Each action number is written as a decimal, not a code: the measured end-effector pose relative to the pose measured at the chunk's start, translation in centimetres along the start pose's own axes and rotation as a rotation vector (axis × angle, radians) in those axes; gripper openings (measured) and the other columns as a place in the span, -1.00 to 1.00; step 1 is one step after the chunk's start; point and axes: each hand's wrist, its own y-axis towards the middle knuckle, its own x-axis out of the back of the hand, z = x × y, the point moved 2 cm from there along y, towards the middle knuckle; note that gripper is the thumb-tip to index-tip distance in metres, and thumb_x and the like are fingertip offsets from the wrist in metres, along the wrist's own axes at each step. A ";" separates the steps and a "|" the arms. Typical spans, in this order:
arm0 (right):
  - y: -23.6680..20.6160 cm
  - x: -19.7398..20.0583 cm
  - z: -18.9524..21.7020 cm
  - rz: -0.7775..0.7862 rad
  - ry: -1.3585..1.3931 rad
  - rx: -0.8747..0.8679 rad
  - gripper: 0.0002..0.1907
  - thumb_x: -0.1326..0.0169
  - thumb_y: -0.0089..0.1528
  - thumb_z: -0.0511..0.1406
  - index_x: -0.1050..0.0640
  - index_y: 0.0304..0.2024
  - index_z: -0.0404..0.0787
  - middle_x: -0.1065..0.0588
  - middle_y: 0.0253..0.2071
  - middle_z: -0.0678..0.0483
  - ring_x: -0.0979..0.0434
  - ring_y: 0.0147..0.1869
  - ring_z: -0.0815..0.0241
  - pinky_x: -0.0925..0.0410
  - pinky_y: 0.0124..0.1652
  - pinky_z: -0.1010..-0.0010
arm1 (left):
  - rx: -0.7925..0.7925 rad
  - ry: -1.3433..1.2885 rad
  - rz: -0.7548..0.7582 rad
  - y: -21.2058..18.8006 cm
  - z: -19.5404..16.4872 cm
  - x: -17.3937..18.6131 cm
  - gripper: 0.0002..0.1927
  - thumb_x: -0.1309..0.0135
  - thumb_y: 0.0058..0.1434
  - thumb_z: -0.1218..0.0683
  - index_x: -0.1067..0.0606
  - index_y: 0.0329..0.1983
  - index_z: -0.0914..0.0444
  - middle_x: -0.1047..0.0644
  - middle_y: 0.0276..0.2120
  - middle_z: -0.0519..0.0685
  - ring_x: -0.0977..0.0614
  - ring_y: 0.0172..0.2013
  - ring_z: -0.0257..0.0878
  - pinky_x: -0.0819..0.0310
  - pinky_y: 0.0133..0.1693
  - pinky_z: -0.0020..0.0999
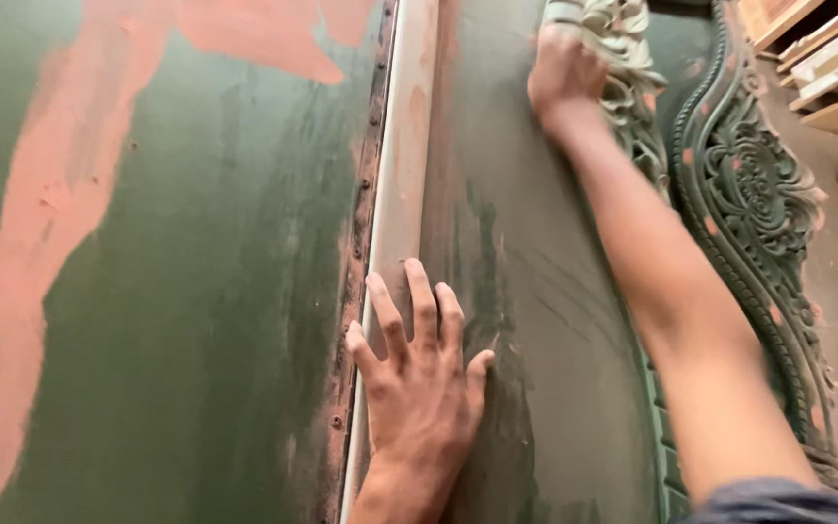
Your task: The person sands the edge and carved details of a large green wooden panel using a sanding block. The person moves along the panel, smoothing the surface and decorative elements.
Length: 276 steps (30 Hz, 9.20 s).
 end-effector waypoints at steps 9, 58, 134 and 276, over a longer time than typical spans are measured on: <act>-12.7 5.2 -2.1 0.158 -0.172 -0.026 -0.67 -0.03 0.19 -0.35 -0.57 0.02 -0.15 -0.60 -0.27 -0.08 -0.62 -0.33 -0.18 -0.43 -0.34 -0.03 | -0.029 -0.002 -0.015 -0.7 0.1 0.7 -0.17 0.03 0.18 -0.30 -0.25 0.41 0.23 -0.02 0.48 0.22 0.00 0.43 0.32 -0.10 0.15 0.31; -41.5 28.8 -8.3 0.691 0.328 0.879 -0.37 -0.10 -0.08 -0.49 -0.56 0.10 -0.16 -0.48 0.23 0.13 -0.47 0.04 0.00 -0.41 -0.06 0.18 | 0.052 -0.205 -0.156 -37.2 -13.3 1.9 -0.27 -0.01 0.26 -0.29 -0.40 0.29 0.31 -0.31 0.35 0.23 -0.22 0.39 0.11 0.14 0.40 0.11; -57.3 41.6 11.6 0.388 0.630 0.032 -0.33 0.00 0.35 -0.15 -0.23 0.43 -0.32 -0.15 0.51 -0.27 0.01 0.64 -0.24 0.14 0.49 -0.01 | 0.047 -0.790 -0.192 -41.1 -1.3 7.6 -0.41 0.19 0.49 -0.12 -0.32 0.40 0.37 -0.26 0.44 0.25 -0.16 0.49 0.14 0.01 0.43 0.02; -74.6 43.5 -0.9 0.312 0.641 0.058 -0.18 0.02 0.06 -0.57 -0.36 0.41 -0.12 -0.36 0.43 0.10 -0.52 -0.18 -0.13 -0.42 -0.17 0.14 | -0.480 -0.287 0.103 -53.2 -19.4 1.5 -0.21 -0.14 0.15 -0.04 -0.24 0.42 0.30 -0.23 0.44 0.06 -0.15 0.46 -0.03 0.14 0.41 0.08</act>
